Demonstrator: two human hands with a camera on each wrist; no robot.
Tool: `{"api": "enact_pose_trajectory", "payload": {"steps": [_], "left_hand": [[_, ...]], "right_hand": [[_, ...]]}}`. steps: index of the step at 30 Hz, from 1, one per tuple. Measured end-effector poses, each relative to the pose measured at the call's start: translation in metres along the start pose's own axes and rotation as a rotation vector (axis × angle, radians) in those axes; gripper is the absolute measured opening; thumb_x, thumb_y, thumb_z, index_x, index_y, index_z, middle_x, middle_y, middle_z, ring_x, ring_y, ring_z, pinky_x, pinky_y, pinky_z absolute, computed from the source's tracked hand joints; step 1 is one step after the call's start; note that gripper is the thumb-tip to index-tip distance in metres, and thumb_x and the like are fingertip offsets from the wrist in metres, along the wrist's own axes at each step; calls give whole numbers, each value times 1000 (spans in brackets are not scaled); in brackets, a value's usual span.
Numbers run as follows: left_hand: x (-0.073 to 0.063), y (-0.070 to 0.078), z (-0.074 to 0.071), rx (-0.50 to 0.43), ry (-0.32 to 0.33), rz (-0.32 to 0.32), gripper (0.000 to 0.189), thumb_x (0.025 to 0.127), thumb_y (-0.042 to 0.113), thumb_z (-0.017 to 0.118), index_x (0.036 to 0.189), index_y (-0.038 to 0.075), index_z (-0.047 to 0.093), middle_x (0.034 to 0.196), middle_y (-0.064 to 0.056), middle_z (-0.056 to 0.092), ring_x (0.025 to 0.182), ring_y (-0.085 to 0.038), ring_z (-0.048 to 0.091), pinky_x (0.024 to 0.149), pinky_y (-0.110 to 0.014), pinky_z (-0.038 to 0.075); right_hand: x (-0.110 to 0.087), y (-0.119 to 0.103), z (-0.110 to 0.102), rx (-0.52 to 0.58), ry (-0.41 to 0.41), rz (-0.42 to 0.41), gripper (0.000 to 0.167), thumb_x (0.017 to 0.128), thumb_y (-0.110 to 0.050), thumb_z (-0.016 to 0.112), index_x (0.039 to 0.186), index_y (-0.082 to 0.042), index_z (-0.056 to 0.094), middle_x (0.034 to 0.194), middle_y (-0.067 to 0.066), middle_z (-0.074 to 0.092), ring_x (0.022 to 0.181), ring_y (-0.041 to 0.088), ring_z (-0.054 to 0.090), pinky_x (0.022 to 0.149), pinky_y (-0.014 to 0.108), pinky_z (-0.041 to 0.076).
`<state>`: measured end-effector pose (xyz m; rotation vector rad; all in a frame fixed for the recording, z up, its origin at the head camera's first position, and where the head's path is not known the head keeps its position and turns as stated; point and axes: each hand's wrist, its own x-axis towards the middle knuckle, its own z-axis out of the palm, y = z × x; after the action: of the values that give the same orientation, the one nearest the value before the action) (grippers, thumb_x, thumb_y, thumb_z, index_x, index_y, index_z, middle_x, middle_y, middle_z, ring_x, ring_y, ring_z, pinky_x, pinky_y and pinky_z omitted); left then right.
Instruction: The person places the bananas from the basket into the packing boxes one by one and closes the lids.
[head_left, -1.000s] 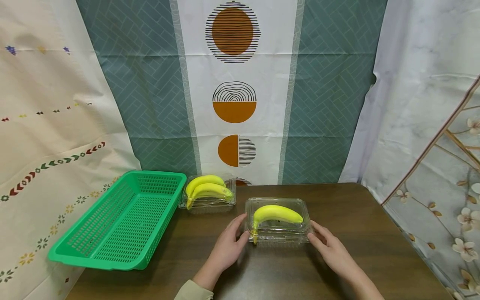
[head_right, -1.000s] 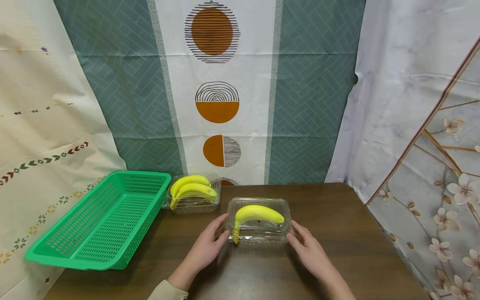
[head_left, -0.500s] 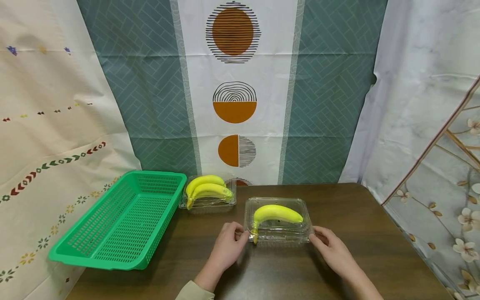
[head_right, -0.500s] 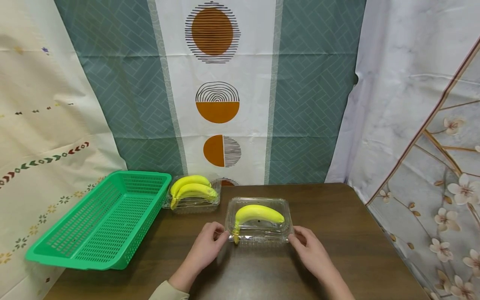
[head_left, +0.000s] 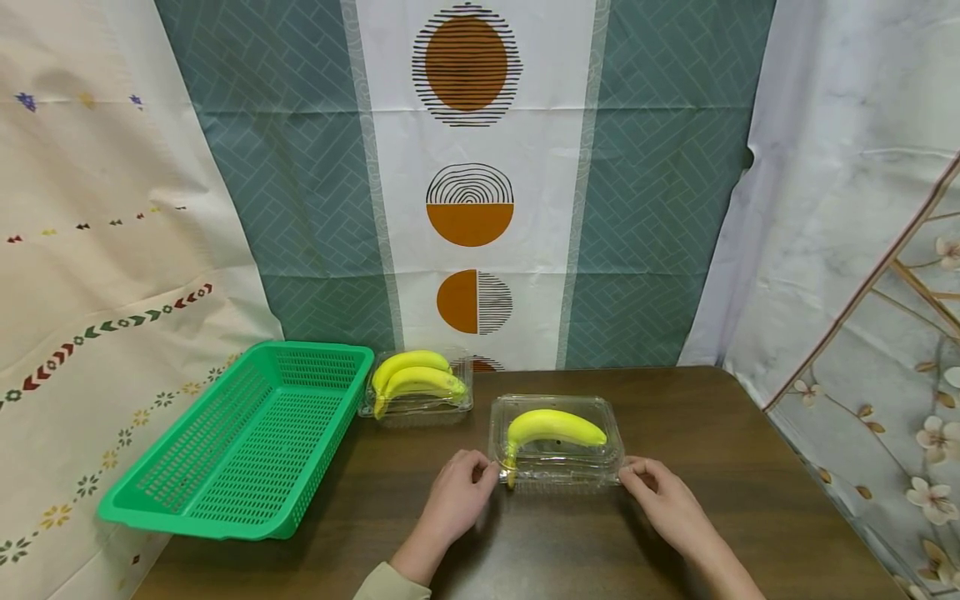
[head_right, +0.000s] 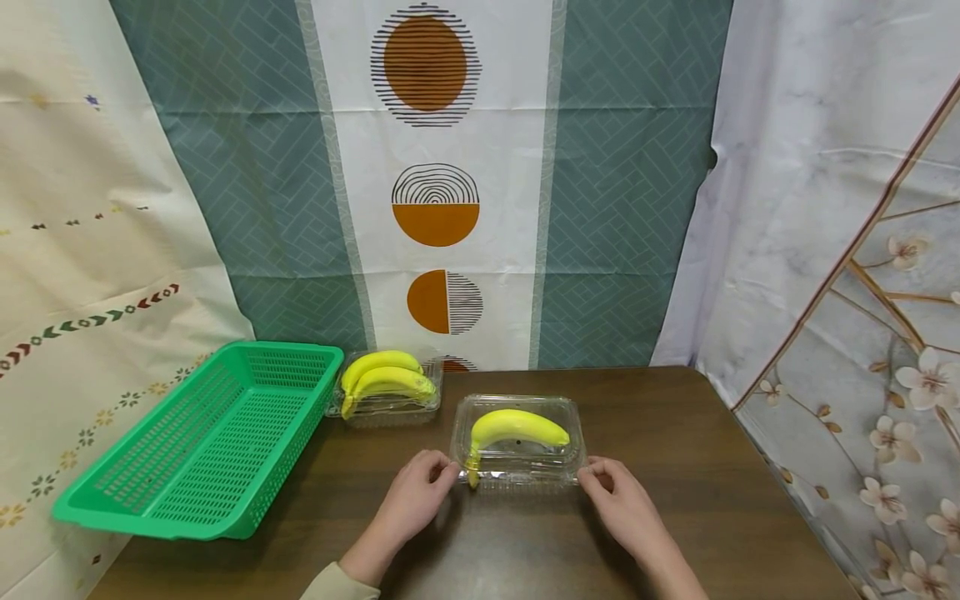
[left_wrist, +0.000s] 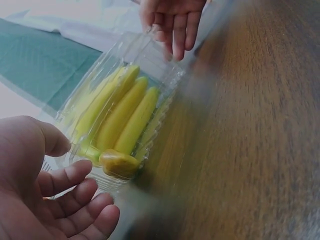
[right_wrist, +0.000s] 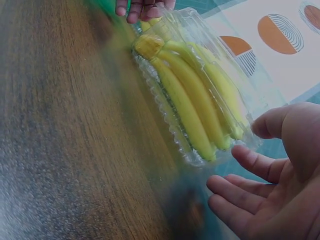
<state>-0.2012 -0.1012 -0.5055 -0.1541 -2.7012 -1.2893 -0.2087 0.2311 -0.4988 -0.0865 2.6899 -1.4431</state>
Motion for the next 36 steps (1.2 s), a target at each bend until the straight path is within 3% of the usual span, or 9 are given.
{"api": "enact_pose_trajectory", "payload": {"steps": [6,9,22,30,36], "left_hand": [[1,-1,0,-21,-42,-33,21,108,27,66,88,19,66,75,8,57,68,-11,54,67,-33,46],[2,-1,1,-24,-39,-28,21,107,26,65,88,18,65,74,8,56,67,-11,53,67,-33,45],[0,-1,1,-123,-100,-86,41,111,31,63,74,16,57,61,4,58,58,-15,57,58,-33,45],[0,-1,2,-151,-96,-94,39,110,28,63,73,17,58,59,6,56,56,-13,57,58,-32,46],[1,-2,2,-157,-84,-82,38,109,26,64,73,17,58,59,7,55,56,-12,57,58,-30,47]], "right_hand": [[1,0,1,-34,12,42,40,114,-46,62,126,-9,71,128,4,74,126,30,66,100,51,53],[0,0,2,-31,5,49,36,114,-44,61,122,-11,71,121,0,75,125,28,67,97,47,53],[2,1,4,-25,1,67,28,114,-39,60,111,-12,67,112,-2,78,123,27,67,88,39,49],[2,-1,5,16,1,94,29,113,-37,61,107,-9,64,114,2,76,108,17,70,88,37,52],[1,-1,6,33,0,94,24,113,-31,60,104,-8,60,112,3,74,104,16,70,86,35,54]]}}
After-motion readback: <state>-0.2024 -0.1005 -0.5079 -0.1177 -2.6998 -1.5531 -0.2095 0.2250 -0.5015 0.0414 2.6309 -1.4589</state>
